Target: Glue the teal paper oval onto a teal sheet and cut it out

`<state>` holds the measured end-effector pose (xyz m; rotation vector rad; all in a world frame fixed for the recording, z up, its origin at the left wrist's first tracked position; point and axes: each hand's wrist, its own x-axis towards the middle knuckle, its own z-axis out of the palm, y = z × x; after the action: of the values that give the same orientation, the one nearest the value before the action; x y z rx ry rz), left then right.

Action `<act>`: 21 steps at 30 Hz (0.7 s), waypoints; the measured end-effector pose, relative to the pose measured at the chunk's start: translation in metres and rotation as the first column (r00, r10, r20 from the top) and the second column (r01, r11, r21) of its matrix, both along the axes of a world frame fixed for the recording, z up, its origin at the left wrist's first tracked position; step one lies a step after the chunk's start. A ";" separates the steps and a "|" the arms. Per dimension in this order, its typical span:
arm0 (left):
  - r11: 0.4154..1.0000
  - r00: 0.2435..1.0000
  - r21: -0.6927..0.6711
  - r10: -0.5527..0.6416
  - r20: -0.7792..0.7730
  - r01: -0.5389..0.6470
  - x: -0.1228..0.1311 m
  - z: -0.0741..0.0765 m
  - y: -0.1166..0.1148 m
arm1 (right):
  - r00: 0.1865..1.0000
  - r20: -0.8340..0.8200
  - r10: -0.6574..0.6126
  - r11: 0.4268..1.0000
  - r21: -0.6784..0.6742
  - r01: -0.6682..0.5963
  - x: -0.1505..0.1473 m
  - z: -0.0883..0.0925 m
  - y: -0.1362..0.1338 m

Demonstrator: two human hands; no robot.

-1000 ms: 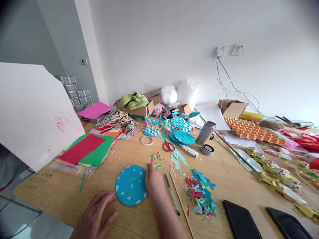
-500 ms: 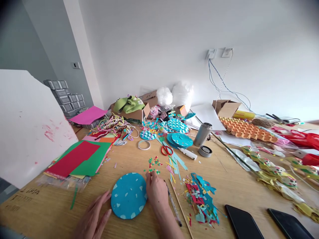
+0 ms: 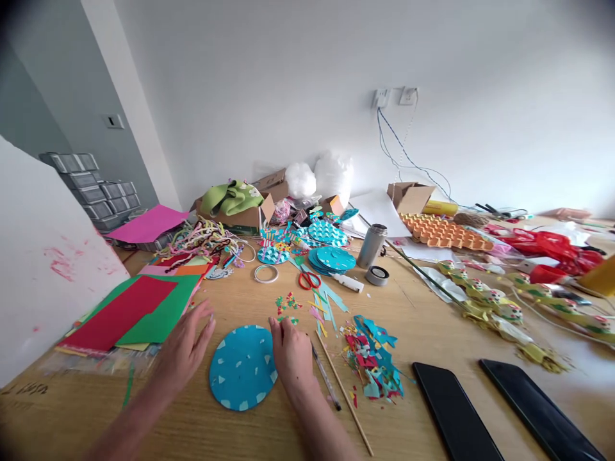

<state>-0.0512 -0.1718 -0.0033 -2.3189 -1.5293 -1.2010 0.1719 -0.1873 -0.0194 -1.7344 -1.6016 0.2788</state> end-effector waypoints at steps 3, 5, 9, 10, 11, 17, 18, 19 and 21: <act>0.999 0.995 0.014 -0.041 0.087 0.040 0.018 0.007 0.018 | 0.998 -0.051 0.047 0.997 0.061 -0.043 -0.005 -0.003 -0.001; 0.998 0.989 0.026 -0.064 0.130 0.061 0.025 -0.001 0.024 | 0.993 -0.099 0.068 0.996 0.063 -0.062 -0.006 -0.001 -0.004; 0.995 0.981 0.004 -0.102 0.163 0.102 0.026 -0.025 0.026 | 0.920 -0.372 0.123 0.989 0.118 -0.084 0.001 0.014 -0.008; 0.994 0.980 -0.004 -0.107 0.171 0.109 0.025 -0.028 0.025 | 0.913 -0.390 0.120 0.990 0.121 -0.078 0.006 0.020 -0.006; 0.994 0.978 -0.010 -0.109 0.180 0.112 0.024 -0.030 0.024 | 0.930 -0.353 0.107 0.992 0.103 -0.075 0.011 0.027 -0.003; 0.988 0.972 -0.028 -0.144 0.185 0.152 0.027 -0.024 0.021 | 0.936 0.346 0.069 0.961 -0.276 0.031 0.058 0.057 0.080; 0.987 0.972 -0.025 -0.149 0.181 0.156 0.028 -0.023 0.020 | 0.920 0.386 0.068 0.949 -0.308 0.059 0.065 0.057 0.098; 0.988 0.972 -0.020 -0.149 0.180 0.155 0.028 -0.022 0.020 | 0.903 0.424 0.065 0.935 -0.342 0.094 0.070 0.056 0.115; 0.990 0.974 -0.004 -0.138 0.179 0.141 0.027 -0.023 0.021 | 0.871 0.487 0.060 0.904 -0.398 0.160 0.077 0.050 0.142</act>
<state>-0.0241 -0.1509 -0.0262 -2.4233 -1.4534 -1.4719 0.2487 -0.0452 0.0305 -2.3260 -1.9553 0.1769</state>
